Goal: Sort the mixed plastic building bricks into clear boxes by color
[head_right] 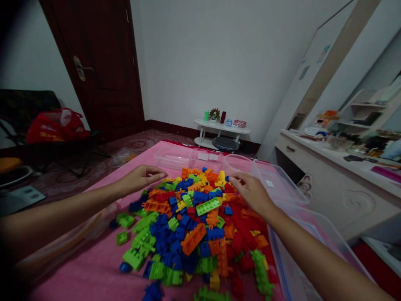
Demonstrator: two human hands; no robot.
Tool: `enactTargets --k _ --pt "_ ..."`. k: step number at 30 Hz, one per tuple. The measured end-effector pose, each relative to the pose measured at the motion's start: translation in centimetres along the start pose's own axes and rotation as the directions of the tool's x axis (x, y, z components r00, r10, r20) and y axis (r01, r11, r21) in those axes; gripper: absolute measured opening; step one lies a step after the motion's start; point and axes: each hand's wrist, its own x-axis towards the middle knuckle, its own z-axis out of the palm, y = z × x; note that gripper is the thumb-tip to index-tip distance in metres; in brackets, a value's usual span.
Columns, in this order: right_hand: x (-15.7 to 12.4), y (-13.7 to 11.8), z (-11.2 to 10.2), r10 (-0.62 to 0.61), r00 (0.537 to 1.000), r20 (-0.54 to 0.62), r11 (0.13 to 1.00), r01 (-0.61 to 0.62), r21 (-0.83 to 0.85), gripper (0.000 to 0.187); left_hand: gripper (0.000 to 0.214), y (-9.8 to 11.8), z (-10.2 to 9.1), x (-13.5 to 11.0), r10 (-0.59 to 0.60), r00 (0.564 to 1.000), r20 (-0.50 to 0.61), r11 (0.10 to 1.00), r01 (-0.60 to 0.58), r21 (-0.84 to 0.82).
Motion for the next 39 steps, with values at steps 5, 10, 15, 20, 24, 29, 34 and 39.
enactTargets --k 5,10,15,20,24,29,34,39 --pt "1.7 4.4 2.9 0.223 0.956 0.190 0.967 -0.193 -0.166 0.058 0.066 -3.6 1.1 3.3 -0.311 0.950 -0.021 0.941 0.311 0.133" --pt "2.8 4.8 5.1 0.265 0.950 0.164 0.962 -0.249 -0.113 0.061 0.073 -2.8 3.0 4.6 -0.271 0.961 0.064 0.950 0.256 0.181" --pt "3.7 4.5 4.9 0.339 0.875 0.347 0.878 -0.426 0.217 0.055 0.073 -1.4 4.8 5.1 -0.212 0.955 0.208 0.969 0.233 -0.083" --pt "3.9 2.6 5.0 0.218 0.864 0.454 0.758 -0.443 0.479 0.050 0.079 1.0 6.3 5.5 -0.211 0.918 0.336 0.913 0.308 -0.269" --pt "3.9 0.6 5.9 0.165 0.824 0.541 0.596 -0.521 0.611 0.054 0.096 2.4 7.2 5.8 -0.175 0.904 0.390 0.909 0.300 -0.289" --pt "3.7 -1.7 5.7 0.164 0.831 0.532 0.483 -0.538 0.691 0.066 0.095 2.9 6.8 4.9 -0.090 0.922 0.376 0.891 0.243 -0.384" --pt "3.1 -4.4 3.6 0.032 0.895 0.446 0.601 -0.373 0.706 0.068 0.086 3.9 5.3 2.7 0.094 0.936 0.338 0.935 0.033 -0.352" --pt "1.0 -6.7 2.0 -0.155 0.940 0.305 0.811 -0.056 0.583 0.065 0.077 5.1 3.5 -0.2 0.183 0.938 0.295 0.983 -0.173 -0.061"
